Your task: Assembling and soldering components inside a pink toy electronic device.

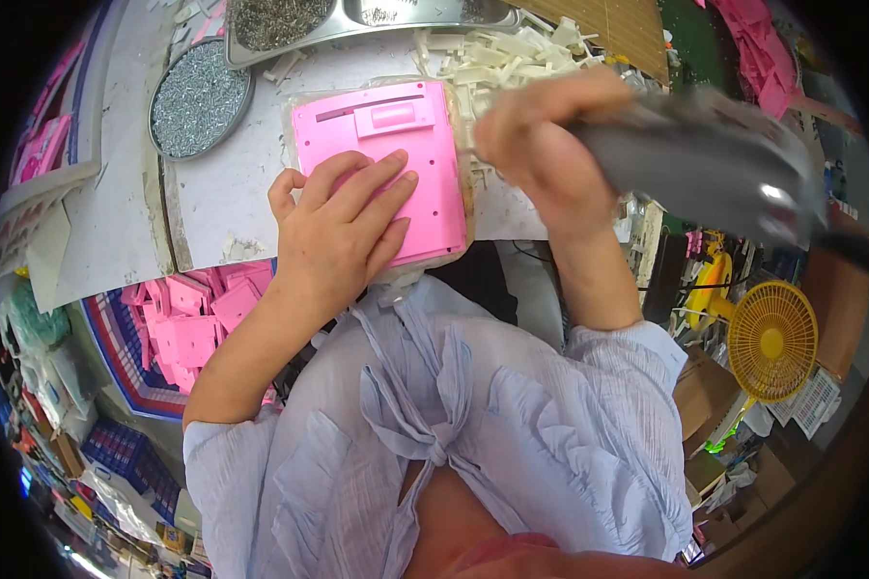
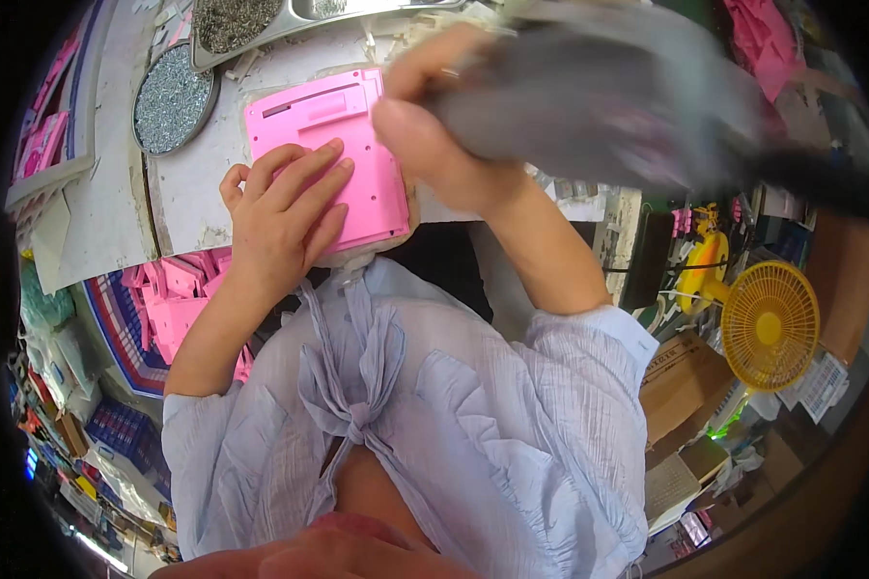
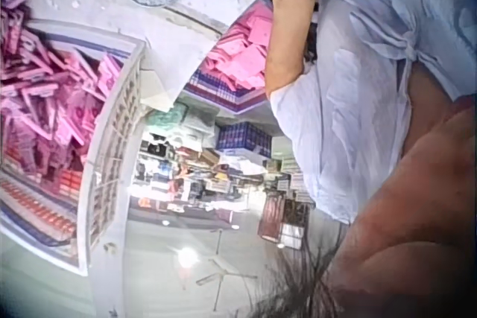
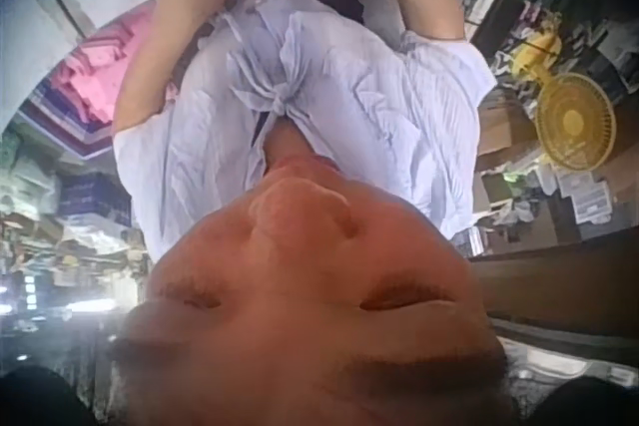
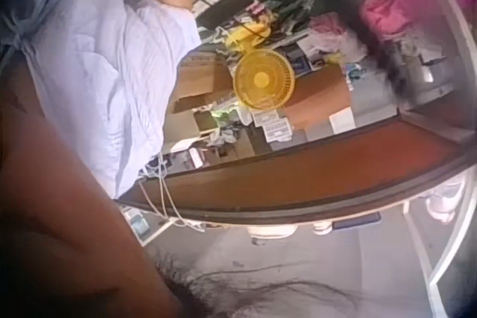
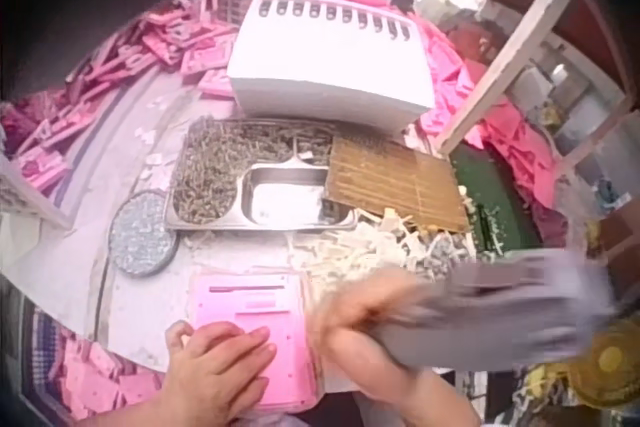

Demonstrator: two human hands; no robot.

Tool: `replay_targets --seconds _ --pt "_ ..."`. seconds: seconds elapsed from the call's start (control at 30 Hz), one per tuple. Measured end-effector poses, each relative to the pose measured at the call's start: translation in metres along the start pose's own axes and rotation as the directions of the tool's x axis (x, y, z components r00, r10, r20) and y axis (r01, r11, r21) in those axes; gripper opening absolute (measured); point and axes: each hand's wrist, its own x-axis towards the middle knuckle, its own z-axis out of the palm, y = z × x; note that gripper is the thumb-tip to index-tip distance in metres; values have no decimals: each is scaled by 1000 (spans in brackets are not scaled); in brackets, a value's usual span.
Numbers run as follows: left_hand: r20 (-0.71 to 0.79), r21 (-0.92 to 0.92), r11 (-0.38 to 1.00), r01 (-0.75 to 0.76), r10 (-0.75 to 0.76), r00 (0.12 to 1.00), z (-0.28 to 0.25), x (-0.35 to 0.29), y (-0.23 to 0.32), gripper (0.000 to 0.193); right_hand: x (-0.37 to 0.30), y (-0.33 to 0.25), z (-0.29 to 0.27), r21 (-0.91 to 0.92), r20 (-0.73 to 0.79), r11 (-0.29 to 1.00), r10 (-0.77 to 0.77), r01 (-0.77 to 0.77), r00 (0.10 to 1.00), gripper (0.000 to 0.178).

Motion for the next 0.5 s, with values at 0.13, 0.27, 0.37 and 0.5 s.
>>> replay_targets --seconds 0.13,0.27,0.37,0.5 --pt "-35 7 1000 -29 29 999 3 1 -2 41 -32 -9 3 -194 73 981 28 -13 997 24" --pt "-49 -148 989 16 -23 999 -1 11 -16 42 -33 -14 5 -147 -20 989 25 -27 999 29" --pt "-173 -22 998 58 -61 983 2 43 -38 42 -18 -38 17 -88 -47 996 -22 17 999 30" --pt "-180 95 991 -91 107 978 -30 49 -43 42 8 -71 19 -49 -17 992 -121 120 993 27"
